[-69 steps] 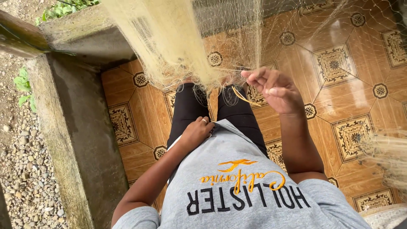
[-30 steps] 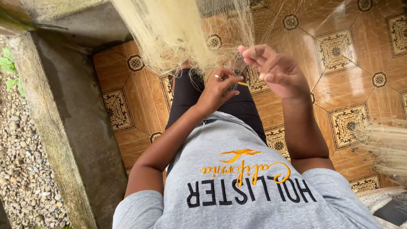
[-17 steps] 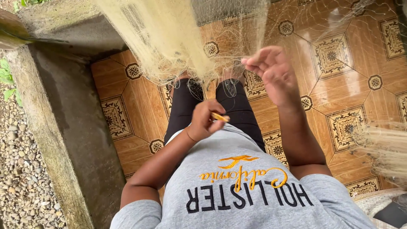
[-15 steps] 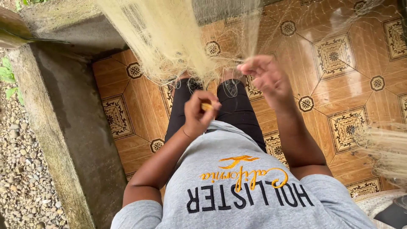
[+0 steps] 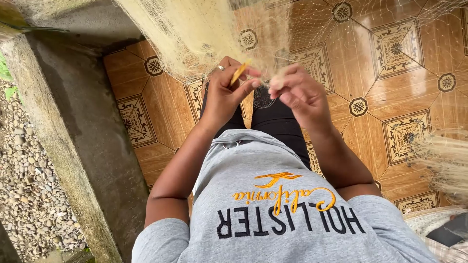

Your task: Weaving or repairing a fine-mesh fishing net using a shuttle and scissors while seated on the floor.

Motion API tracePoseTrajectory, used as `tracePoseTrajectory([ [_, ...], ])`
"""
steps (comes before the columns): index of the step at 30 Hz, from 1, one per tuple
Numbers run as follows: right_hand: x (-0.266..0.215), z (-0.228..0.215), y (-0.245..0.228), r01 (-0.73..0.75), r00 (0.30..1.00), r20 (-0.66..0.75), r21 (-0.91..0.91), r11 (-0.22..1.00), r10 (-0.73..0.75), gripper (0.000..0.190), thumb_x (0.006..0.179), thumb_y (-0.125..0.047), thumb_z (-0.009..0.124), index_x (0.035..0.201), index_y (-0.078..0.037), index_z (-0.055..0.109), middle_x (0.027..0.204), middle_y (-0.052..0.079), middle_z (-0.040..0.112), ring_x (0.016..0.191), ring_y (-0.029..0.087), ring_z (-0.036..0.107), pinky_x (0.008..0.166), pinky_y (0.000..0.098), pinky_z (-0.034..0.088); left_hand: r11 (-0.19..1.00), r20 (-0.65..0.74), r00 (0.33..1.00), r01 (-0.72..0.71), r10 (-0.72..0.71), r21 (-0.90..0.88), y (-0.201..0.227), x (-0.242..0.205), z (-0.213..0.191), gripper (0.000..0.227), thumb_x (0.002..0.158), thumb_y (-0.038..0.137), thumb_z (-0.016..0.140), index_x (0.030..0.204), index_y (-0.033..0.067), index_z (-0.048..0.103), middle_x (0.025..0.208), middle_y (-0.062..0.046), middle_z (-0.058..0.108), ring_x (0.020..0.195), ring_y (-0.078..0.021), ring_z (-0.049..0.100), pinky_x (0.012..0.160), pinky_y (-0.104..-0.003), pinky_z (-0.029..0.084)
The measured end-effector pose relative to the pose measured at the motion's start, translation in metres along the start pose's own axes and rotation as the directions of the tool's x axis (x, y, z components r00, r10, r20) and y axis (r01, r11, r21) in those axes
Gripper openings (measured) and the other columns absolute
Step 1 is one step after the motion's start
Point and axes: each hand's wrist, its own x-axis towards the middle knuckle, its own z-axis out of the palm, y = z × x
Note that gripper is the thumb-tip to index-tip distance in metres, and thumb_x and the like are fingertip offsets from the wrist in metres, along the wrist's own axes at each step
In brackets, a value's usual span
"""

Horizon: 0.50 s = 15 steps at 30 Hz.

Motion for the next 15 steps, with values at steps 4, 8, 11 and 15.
tracePoseTrajectory([
  [4, -0.001, -0.034, -0.007, 0.021, 0.999, -0.038, 0.0, 1.0, -0.021, 0.015, 0.097, -0.004, 0.064, 0.107, 0.008, 0.062, 0.104, 0.019, 0.051, 0.092, 0.023, 0.064, 0.084, 0.0374, 0.059, 1.0, 0.021, 1.0, -0.002, 0.002, 0.005, 0.006, 0.004, 0.005, 0.013, 0.099, 0.012, 0.07, 0.107, 0.0013, 0.07, 0.07, -0.003, 0.054, 0.052, -0.0056, 0.039, 0.051, -0.023, 0.035],
  [8, 0.009, -0.054, -0.03, 0.023, 0.993, -0.115, 0.012, 1.0, -0.022, 0.013, 0.101, -0.005, 0.068, 0.108, -0.015, 0.064, 0.105, 0.0, 0.066, 0.093, 0.01, 0.064, 0.086, 0.021, 0.059, 1.0, -0.026, 1.0, -0.006, 0.006, -0.018, 0.008, 0.002, 0.0, 0.005, 0.107, 0.015, 0.054, 0.105, 0.0099, 0.055, 0.102, -0.002, 0.052, 0.072, -0.0104, 0.043, 0.064, -0.025, 0.039],
  [11, 0.013, -0.074, -0.033, 0.039, 0.987, -0.154, 0.036, 0.999, -0.033, 0.013, 0.102, -0.005, 0.069, 0.109, -0.015, 0.063, 0.102, 0.0, 0.067, 0.09, 0.009, 0.066, 0.086, 0.0205, 0.06, 0.99, -0.1, 0.994, 0.021, -0.035, -0.139, 0.002, -0.002, -0.006, 0.006, 0.11, 0.02, 0.049, 0.109, 0.0147, 0.051, 0.097, 0.0, 0.062, 0.063, -0.0061, 0.042, 0.056, -0.021, 0.037],
  [15, 0.021, -0.091, -0.03, 0.074, 0.98, -0.188, 0.055, 0.996, -0.063, 0.014, 0.104, -0.004, 0.068, 0.113, -0.014, 0.062, 0.104, -0.002, 0.064, 0.088, 0.008, 0.063, 0.085, 0.0192, 0.06, 0.983, -0.197, 0.976, 0.062, -0.097, -0.174, 0.002, -0.006, -0.017, 0.011, 0.111, 0.025, 0.047, 0.106, 0.0152, 0.046, 0.081, 0.004, 0.052, 0.06, -0.0035, 0.04, 0.053, -0.018, 0.035],
])
